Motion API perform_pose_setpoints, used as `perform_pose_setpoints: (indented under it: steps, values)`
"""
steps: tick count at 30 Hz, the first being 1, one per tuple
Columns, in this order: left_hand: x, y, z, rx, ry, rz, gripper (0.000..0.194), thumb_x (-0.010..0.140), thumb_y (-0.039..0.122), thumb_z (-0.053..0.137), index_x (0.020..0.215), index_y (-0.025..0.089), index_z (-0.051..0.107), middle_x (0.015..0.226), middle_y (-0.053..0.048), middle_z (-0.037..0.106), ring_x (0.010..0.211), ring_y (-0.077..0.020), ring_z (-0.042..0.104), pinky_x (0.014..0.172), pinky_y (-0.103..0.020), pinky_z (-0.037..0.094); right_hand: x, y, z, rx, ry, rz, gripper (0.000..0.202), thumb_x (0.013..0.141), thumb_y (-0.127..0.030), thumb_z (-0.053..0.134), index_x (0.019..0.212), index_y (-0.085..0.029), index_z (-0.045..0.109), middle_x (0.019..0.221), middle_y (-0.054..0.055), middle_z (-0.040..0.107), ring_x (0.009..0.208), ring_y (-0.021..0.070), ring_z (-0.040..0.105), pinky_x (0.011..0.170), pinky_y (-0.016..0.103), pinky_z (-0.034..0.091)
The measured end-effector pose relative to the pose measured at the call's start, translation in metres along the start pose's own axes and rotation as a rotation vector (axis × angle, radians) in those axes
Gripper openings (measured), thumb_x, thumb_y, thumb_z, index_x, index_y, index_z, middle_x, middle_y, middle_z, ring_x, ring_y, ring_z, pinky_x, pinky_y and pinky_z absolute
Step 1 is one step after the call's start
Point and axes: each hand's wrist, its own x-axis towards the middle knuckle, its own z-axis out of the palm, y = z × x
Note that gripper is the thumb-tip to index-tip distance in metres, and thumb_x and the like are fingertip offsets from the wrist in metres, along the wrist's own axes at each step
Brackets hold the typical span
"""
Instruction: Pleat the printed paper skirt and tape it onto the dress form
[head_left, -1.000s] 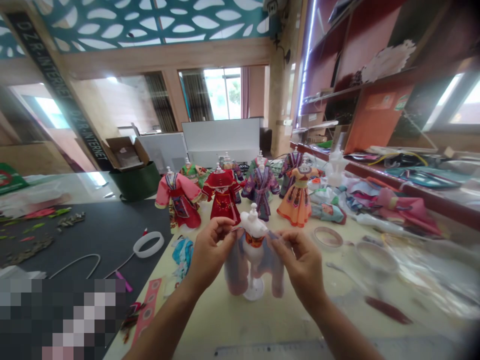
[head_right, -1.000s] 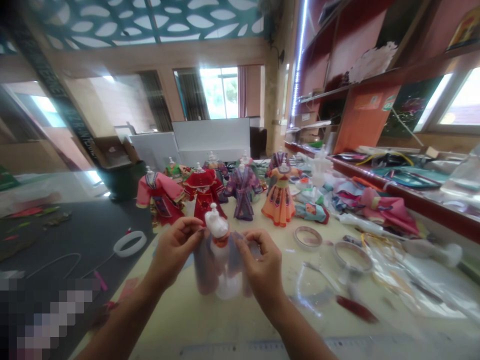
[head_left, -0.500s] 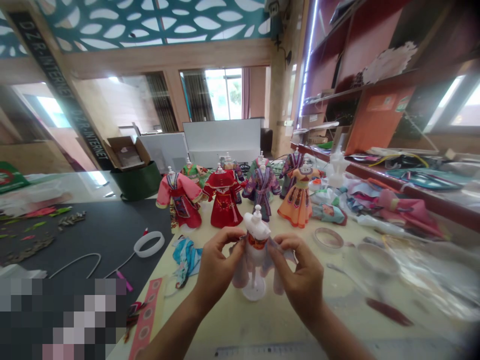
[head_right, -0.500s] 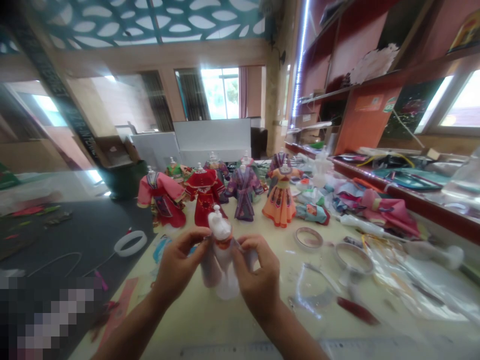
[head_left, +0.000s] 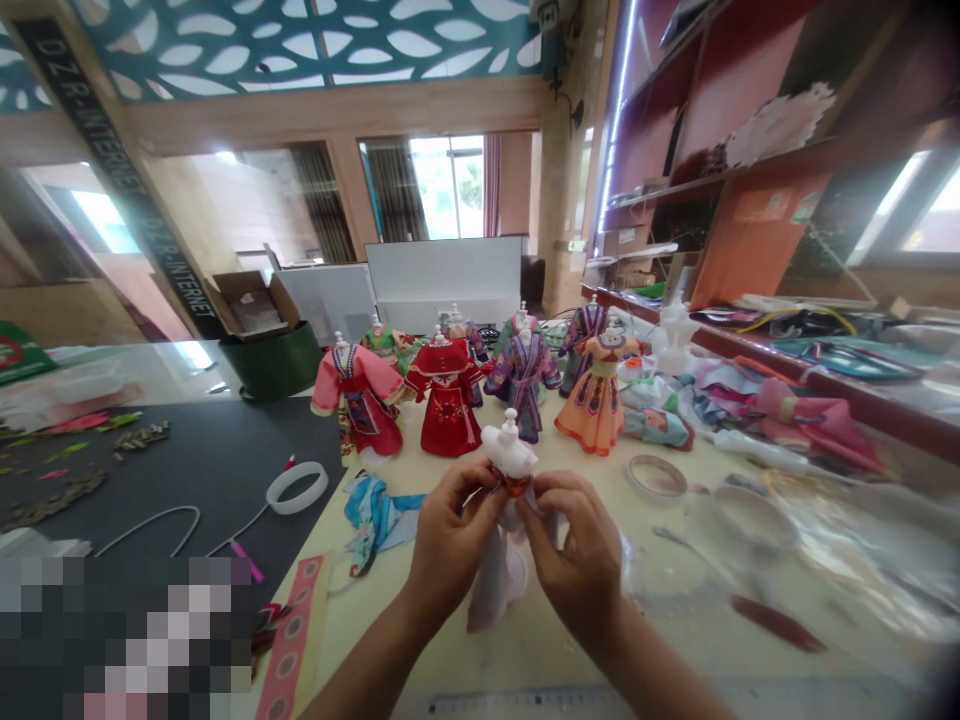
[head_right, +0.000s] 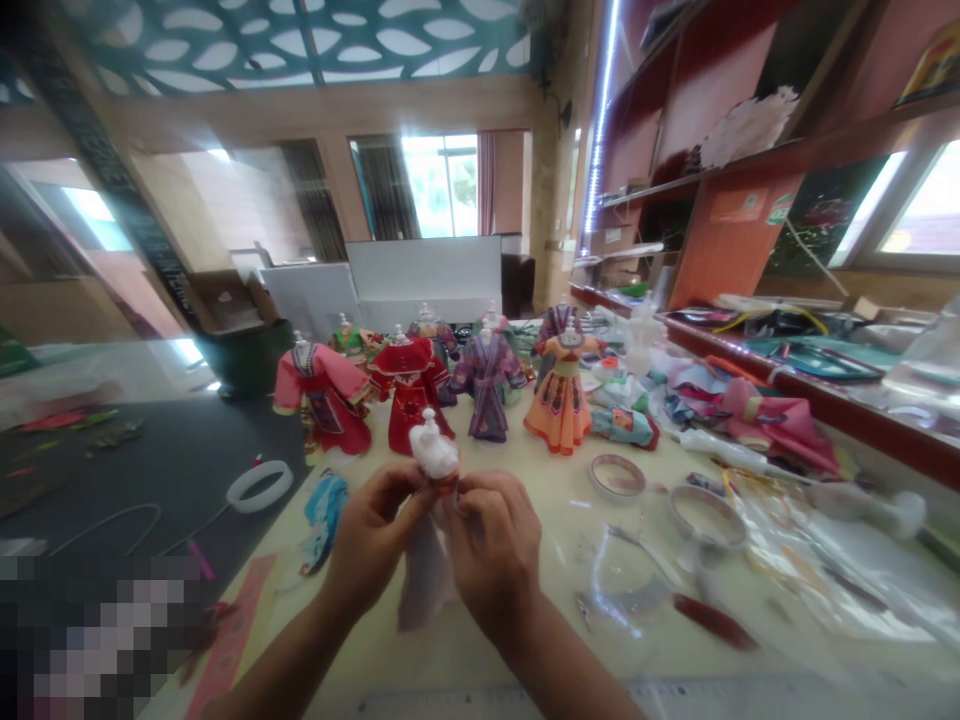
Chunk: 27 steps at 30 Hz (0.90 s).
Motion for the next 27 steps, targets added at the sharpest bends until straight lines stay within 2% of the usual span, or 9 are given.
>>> perform_pose_setpoints:
  steps: [6, 11, 14, 22, 27]
  values:
    - [0.003, -0.001, 0.003, -0.037, 0.019, 0.008, 0.012, 0.071, 0.018, 0.069, 0.072, 0.016, 0.057, 0.080, 0.001, 0.065, 0.077, -0.0101, 0.064, 0.070, -0.017, 0.051, 0.003, 0.000, 0.001, -0.039, -0.018, -0.080, 0.019, 0.080, -0.002, 0.060, 0.082, -0.019, 0.052, 0.085, 0.006, 0.060, 0.079, 0.0191, 0.056, 0.072, 0.037, 0.049]
    - [0.004, -0.001, 0.006, 0.017, 0.050, 0.040, 0.011, 0.072, 0.017, 0.068, 0.071, 0.016, 0.057, 0.079, 0.001, 0.063, 0.079, -0.0101, 0.063, 0.073, -0.017, 0.050, 0.002, 0.001, -0.003, -0.063, -0.048, -0.147, 0.021, 0.078, 0.001, 0.060, 0.084, -0.018, 0.053, 0.086, 0.007, 0.061, 0.080, 0.0188, 0.057, 0.078, 0.041, 0.048]
    - [0.004, -0.001, 0.008, 0.031, 0.062, 0.044, 0.012, 0.073, 0.018, 0.067, 0.071, 0.016, 0.056, 0.081, 0.001, 0.063, 0.079, -0.0106, 0.063, 0.073, -0.018, 0.050, 0.002, 0.001, -0.006, -0.055, -0.031, -0.133, 0.020, 0.078, 0.001, 0.061, 0.083, -0.018, 0.054, 0.086, 0.006, 0.061, 0.079, 0.0186, 0.058, 0.079, 0.041, 0.047]
    - [0.004, -0.003, 0.010, -0.006, 0.044, 0.014, 0.013, 0.074, 0.020, 0.067, 0.074, 0.017, 0.055, 0.086, -0.002, 0.064, 0.086, -0.0131, 0.063, 0.079, -0.023, 0.050, 0.004, -0.002, -0.008, 0.030, 0.042, 0.191, 0.014, 0.082, -0.012, 0.063, 0.073, -0.019, 0.055, 0.082, 0.003, 0.063, 0.074, 0.0172, 0.060, 0.071, 0.031, 0.049]
    - [0.004, -0.002, 0.010, -0.003, 0.036, 0.014, 0.013, 0.075, 0.022, 0.066, 0.074, 0.017, 0.055, 0.089, -0.004, 0.066, 0.087, -0.0158, 0.064, 0.081, -0.028, 0.051, 0.007, -0.007, -0.011, 0.058, 0.095, 0.362, 0.011, 0.081, -0.020, 0.066, 0.073, -0.018, 0.059, 0.080, 0.003, 0.066, 0.065, 0.0158, 0.061, 0.059, 0.025, 0.049]
